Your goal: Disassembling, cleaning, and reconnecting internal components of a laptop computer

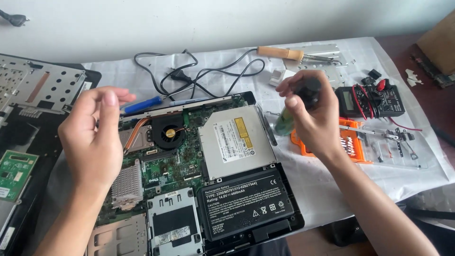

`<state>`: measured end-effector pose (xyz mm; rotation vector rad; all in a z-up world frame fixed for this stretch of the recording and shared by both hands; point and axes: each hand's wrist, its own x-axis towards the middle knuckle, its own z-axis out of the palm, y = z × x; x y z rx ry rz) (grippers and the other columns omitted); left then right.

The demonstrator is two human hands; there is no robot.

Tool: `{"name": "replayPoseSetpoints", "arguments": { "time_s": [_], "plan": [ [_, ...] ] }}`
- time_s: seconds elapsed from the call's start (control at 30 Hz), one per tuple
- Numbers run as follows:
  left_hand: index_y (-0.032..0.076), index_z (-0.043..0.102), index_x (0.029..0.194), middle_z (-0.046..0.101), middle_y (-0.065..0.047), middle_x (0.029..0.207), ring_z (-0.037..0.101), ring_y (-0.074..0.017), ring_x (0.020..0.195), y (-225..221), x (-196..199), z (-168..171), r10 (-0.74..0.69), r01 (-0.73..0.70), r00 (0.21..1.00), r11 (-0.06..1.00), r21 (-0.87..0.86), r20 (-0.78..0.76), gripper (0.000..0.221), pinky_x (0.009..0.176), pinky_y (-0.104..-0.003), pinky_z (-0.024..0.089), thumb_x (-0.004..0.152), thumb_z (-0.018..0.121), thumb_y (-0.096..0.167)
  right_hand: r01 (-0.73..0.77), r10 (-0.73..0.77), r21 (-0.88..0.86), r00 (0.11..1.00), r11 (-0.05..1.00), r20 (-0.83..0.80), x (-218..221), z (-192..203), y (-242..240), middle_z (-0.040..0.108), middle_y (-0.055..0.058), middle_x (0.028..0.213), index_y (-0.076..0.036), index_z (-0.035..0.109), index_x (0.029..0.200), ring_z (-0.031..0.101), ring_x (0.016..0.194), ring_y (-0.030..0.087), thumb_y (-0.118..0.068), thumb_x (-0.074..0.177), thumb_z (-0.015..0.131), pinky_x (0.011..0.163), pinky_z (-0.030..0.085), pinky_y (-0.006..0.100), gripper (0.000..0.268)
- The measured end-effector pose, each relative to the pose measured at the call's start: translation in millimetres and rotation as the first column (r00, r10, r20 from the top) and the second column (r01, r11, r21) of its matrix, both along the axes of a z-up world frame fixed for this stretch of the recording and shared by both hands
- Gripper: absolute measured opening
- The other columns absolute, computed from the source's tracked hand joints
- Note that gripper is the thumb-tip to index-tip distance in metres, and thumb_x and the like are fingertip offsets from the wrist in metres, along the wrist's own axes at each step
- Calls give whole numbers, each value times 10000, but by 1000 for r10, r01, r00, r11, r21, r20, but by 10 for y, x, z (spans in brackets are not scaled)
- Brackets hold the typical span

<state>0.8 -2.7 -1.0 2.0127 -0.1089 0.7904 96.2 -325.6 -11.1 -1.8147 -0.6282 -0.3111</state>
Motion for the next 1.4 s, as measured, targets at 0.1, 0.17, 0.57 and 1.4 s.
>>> {"name": "replayPoseSetpoints", "arguments": {
  "time_s": [0.1,0.17,0.57,1.4],
  "plan": [
    [-118,625,1146,724,-212,1104,621,-211,843,-4,14,0,-29,26,999,995,92,34,121,766,-284,486,1106,525,-62,-34,34,-18,999,999,7,-54,61,-36,655,139,1129,2,469,1239,628,1017,190,-206,960,634,907,559,308,385],
    [-112,668,1108,745,-203,1077,545,-150,624,-13,25,8,-52,42,997,985,168,55,121,587,-236,437,1064,560,-83,-40,40,-31,999,999,12,-31,83,-80,658,154,1151,8,461,1256,641,1035,206,-76,928,638,926,571,321,382],
    [-28,707,886,742,-96,929,658,-209,837,-98,-6,115,-226,180,972,896,406,67,23,781,-322,512,893,728,-36,172,-335,-872,942,457,10,640,234,-467,618,181,1423,-31,585,1428,561,1302,409,268,648,529,1101,445,535,837],
    [-60,476,1328,659,-233,1253,710,-314,1151,-88,-734,426,-543,480,838,786,-389,-64,437,958,-378,651,956,583,144,-289,421,-396,855,872,302,-664,639,974,670,227,1351,43,579,1367,715,1176,316,-173,875,733,1041,609,402,559]
  ]
}}
